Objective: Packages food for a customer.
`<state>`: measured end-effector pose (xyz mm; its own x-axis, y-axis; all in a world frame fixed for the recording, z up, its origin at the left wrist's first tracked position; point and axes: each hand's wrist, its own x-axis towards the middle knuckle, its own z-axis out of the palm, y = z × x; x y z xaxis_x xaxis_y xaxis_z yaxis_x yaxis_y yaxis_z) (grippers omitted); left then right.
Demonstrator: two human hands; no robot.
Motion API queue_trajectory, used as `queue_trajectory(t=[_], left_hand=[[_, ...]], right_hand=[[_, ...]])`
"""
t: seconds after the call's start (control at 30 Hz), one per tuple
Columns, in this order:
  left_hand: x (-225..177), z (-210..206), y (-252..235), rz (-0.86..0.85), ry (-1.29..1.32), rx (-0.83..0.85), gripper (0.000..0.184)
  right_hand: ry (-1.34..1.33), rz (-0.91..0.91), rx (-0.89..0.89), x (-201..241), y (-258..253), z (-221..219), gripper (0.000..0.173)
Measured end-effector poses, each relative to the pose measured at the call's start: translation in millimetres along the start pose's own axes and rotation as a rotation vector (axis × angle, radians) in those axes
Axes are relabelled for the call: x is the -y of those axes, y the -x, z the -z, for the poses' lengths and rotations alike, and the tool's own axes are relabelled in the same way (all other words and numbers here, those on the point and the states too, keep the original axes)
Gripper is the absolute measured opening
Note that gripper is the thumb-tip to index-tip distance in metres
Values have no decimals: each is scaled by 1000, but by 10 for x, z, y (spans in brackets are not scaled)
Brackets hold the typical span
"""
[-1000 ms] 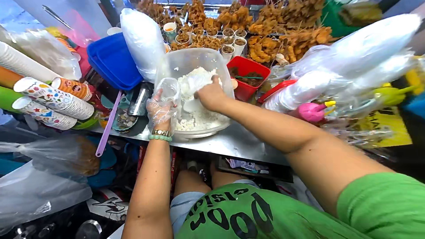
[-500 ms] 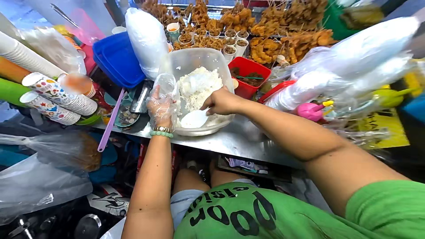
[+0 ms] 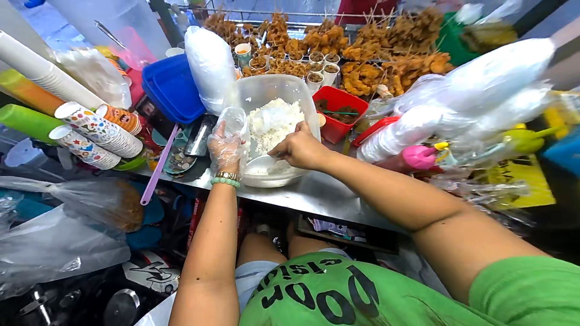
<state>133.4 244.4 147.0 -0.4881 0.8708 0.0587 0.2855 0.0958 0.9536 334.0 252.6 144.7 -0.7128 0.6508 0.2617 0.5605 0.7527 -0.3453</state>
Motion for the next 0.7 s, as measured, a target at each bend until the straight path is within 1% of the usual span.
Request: queue_trajectory(t=[0.07, 0.1, 0.2, 0.27, 0.33, 0.47, 0.6, 0.7], left_hand=[[-7, 8, -2, -4, -32, 16, 59], [-13, 10, -3, -3, -44, 20, 59], [-4, 9, -5, -7, -42, 16, 59], [-6, 2, -4, 0, -26, 11, 59], [-10, -5, -8, 13, -26, 10, 60], [-13, -13, -24, 26, -41, 7, 60], [-11, -19, -23, 29, -7, 8, 59], [-7, -16, -18, 21, 7, 7, 59]], right_hand=[[2, 58, -59, 37, 7, -8, 26], [-8, 58, -53, 38, 2, -4, 26], [-73, -72, 97, -15, -23, 43, 20], [-120, -172, 202, -60, -45, 79, 21], [-155, -248, 268, -90, -57, 92, 23], [-175, -325, 316, -115, -45, 87, 24], [-169, -384, 371, -103, -44, 195, 25], [-283, -469, 376, -177, -26, 330, 24]])
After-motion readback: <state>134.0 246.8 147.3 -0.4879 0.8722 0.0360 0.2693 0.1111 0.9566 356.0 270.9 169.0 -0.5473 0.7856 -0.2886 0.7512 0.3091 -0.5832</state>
